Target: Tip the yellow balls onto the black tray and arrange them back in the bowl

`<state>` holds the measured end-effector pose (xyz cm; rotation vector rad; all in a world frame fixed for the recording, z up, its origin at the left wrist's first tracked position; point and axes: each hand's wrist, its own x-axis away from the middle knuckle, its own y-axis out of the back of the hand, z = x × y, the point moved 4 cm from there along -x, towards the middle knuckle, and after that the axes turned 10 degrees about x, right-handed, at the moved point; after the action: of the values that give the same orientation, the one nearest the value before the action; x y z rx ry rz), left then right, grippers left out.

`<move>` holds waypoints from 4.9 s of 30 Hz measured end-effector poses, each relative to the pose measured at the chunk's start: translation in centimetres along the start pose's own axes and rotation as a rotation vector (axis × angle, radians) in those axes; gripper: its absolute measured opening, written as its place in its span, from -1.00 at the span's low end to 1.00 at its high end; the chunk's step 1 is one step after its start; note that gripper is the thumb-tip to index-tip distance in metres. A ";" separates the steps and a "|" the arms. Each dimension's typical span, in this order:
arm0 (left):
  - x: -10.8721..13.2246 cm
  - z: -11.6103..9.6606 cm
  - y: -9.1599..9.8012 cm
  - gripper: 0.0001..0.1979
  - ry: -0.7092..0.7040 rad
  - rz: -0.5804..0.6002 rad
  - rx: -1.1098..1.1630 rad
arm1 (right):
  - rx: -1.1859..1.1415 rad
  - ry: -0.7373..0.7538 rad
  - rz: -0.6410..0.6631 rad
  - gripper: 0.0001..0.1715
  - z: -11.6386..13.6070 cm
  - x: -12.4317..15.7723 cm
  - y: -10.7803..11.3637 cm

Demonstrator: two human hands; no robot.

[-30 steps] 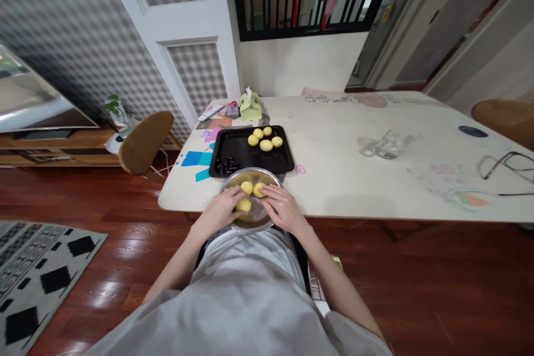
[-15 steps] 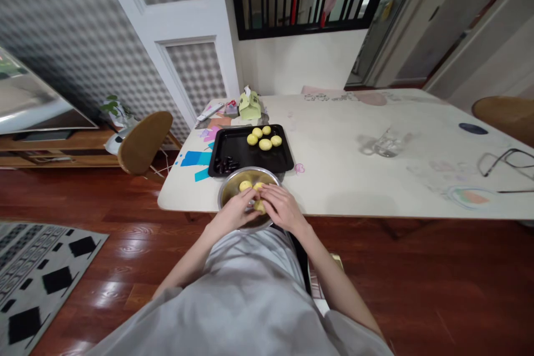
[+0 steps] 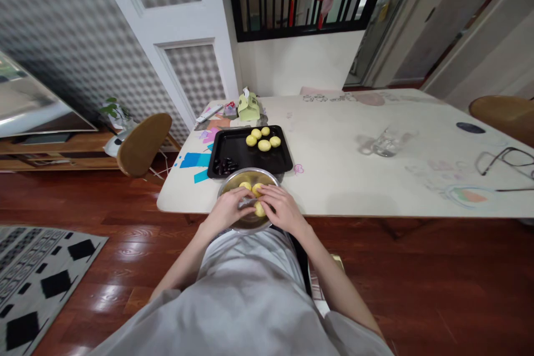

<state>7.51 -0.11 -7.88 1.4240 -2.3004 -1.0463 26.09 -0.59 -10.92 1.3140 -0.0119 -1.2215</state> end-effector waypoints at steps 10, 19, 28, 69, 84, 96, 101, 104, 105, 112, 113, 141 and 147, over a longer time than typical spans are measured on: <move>-9.7 4.2 6.1 -0.66 -0.191 -0.173 -0.098 | -0.033 -0.028 0.014 -0.77 0.0 -0.3 0.1; -19.7 8.6 4.9 -0.46 -0.030 -0.042 -0.299 | -0.040 -0.020 0.056 -0.79 0.3 -0.5 0.4; -19.1 10.0 5.5 -0.60 0.122 -0.145 -0.383 | -0.067 -0.028 0.034 -0.82 0.1 -0.4 0.2; 0.6 1.1 3.3 -0.60 0.006 0.183 -0.435 | -0.033 -0.044 0.048 -0.79 0.0 -0.4 0.0; 0.3 1.2 2.8 -0.54 0.015 0.140 -0.425 | -0.019 -0.047 0.093 -0.80 0.0 -0.4 0.0; 0.8 2.0 1.8 -0.51 -0.197 0.155 -0.188 | -0.020 -0.038 0.183 -0.57 0.0 -0.1 0.5; 1.3 1.5 1.3 -0.56 -0.234 0.211 -0.178 | -0.027 -0.035 0.204 -0.41 0.0 -0.1 0.6; 2.0 0.6 0.9 -0.50 -0.280 0.257 -0.151 | -0.027 -0.033 0.216 -0.34 0.1 -0.1 0.6; 2.2 0.4 0.8 -0.47 -0.278 0.258 -0.157 | -0.027 -0.031 0.218 -0.33 0.1 -0.1 0.6; 3.0 0.5 0.6 -0.40 -0.192 0.265 -0.303 | -0.024 -0.018 0.214 -0.29 0.0 -0.1 0.7; 3.0 0.5 0.6 -0.39 -0.186 0.270 -0.316 | -0.025 -0.016 0.216 -0.29 0.0 -0.1 0.7; 3.3 2.0 2.2 -0.51 -0.265 0.152 -0.273 | 0.295 -0.176 0.163 -0.62 -13.2 -14.9 -3.0; 3.3 2.3 1.8 -0.52 -0.244 0.119 -0.301 | 0.300 -0.175 0.089 -0.50 -9.3 -12.5 0.0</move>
<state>3.42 -1.38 -8.84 1.0818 -2.2281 -1.5238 26.43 14.39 -6.58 1.4429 -0.3883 -1.2888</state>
